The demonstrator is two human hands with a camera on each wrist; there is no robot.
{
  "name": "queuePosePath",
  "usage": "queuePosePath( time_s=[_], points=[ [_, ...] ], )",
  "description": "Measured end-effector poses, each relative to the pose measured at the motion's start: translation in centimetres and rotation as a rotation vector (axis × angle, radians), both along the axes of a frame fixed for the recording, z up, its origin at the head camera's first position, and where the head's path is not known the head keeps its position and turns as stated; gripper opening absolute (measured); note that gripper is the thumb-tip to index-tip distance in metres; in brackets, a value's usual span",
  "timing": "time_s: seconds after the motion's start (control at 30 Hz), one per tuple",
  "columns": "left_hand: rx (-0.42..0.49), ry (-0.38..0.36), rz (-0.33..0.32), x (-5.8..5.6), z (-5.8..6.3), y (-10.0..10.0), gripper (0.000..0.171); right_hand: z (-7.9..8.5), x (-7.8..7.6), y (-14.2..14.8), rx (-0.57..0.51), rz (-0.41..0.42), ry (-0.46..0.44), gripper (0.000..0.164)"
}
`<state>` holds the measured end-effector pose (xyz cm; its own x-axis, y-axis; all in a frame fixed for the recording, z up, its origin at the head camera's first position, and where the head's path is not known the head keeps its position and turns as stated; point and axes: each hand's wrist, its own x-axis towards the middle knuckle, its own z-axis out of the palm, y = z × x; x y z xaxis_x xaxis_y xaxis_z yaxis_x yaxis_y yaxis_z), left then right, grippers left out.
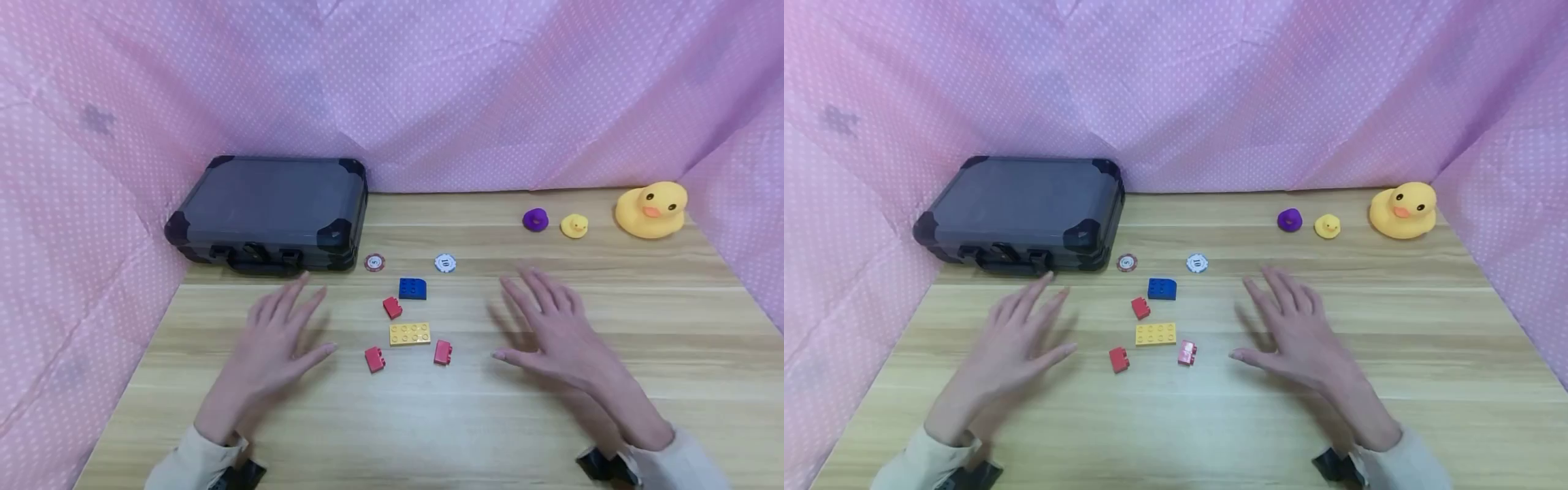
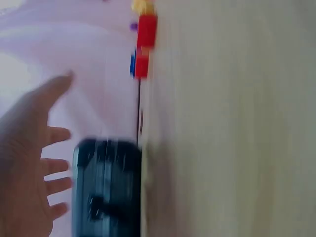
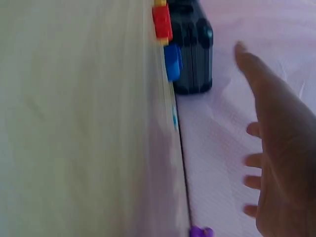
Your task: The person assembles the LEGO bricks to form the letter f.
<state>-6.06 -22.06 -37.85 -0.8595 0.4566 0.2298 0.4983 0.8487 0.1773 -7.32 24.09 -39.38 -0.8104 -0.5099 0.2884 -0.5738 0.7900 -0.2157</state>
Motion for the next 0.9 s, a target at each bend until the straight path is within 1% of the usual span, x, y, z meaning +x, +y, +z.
queuePosePath(
  time_s=[0.1,0.17,0.3,0.4,0.53,0.77,0.9],
  points=[
    [0.029,-0.022,-0.058,0.2,-0.5,1.0,0.075,-0.6,0.2,-1.0,-0.051,0.08,-0.061,0.103],
    [0.039,-0.022,-0.097,0.3,-0.8,1.6,0.07,-1.1,0.4,-1.7,-0.085,0.119,-0.088,0.097],
    [0.056,-0.01,-0.17,0.3,-1.7,2.9,0.063,-1.8,0.7,-3.1,-0.137,0.165,-0.124,0.081],
    [0.072,-0.009,-0.198,0.4,-2.5,3.8,0.061,-2.2,0.9,-4.0,-0.159,0.177,-0.15,0.071],
    [0.101,-0.019,-0.204,0.5,-3.3,5.1,0.055,-2.8,1.0,-5.0,-0.189,0.194,-0.176,0.063],
    [0.137,-0.053,-0.177,0.7,-4.1,6.5,0.043,-3.7,0.7,-6.2,-0.226,0.244,-0.1,0.048],
    [0.143,-0.083,-0.161,0.9,-4.3,6.9,0.039,-3.9,0.8,-6.6,-0.247,0.244,-0.1,0.04]
  ],
)
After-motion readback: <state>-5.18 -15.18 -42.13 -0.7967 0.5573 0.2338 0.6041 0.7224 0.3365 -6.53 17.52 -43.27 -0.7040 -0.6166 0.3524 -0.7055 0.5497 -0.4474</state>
